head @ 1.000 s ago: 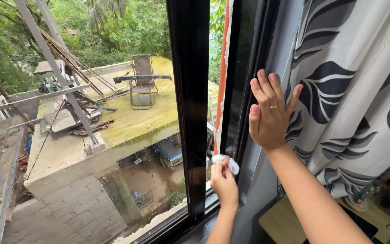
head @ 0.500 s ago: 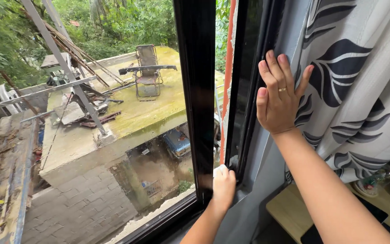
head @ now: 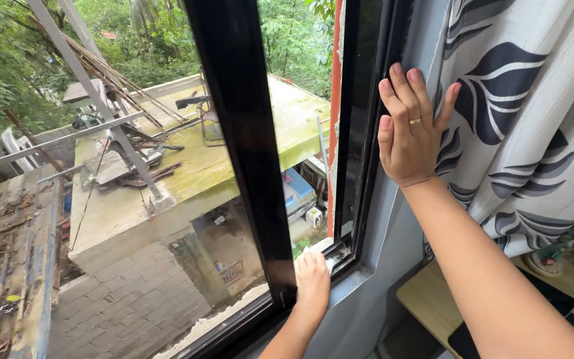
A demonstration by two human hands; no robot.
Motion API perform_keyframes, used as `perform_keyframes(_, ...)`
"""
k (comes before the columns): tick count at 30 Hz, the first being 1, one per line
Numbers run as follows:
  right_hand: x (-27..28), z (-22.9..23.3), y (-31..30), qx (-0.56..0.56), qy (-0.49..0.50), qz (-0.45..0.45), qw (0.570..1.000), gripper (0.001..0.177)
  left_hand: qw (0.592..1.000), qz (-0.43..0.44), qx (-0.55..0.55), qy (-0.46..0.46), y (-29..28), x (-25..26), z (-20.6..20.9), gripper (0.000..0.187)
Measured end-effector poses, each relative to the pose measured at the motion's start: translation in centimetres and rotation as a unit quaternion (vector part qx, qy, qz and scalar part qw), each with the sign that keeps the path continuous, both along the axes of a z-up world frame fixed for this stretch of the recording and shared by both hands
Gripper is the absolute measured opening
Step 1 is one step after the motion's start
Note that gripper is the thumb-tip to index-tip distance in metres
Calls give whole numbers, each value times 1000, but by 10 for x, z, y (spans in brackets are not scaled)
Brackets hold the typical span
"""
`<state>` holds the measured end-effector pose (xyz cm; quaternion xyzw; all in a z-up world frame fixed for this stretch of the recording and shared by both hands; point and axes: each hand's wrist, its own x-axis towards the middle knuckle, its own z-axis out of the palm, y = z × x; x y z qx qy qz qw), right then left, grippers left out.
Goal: The person cleans the frame and sill of a window by hand using a series of wet wipes, running their fingers along the grooves and wiping the black metal surfaces before discarding the used wipes.
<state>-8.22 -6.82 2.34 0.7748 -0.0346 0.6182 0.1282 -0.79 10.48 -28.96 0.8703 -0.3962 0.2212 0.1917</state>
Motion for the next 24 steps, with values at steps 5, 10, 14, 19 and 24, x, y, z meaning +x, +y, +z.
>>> perform_keyframes(5, 1, 0, -1, -5, -1, -4, 1000, 43, 1000, -2, 14, 25, 38, 1, 1, 14)
perform_keyframes(10, 2, 0, -3, -2, 3, -3, 1000, 44, 999, -38, -3, -6, 77, 4, 1, 16)
perform_keyframes(14, 2, -1, -4, -1, 5, -7, 1000, 44, 999, -35, 13, 33, 106, 6, 0, 18)
perform_keyframes(19, 2, -1, -5, -3, 7, -14, 1000, 43, 997, -30, 21, 71, 146, 4, 12, 27)
perform_keyframes(24, 3, -2, -5, -10, 5, -15, 1000, 43, 991, -36, 48, 119, 188, 5, 24, 48)
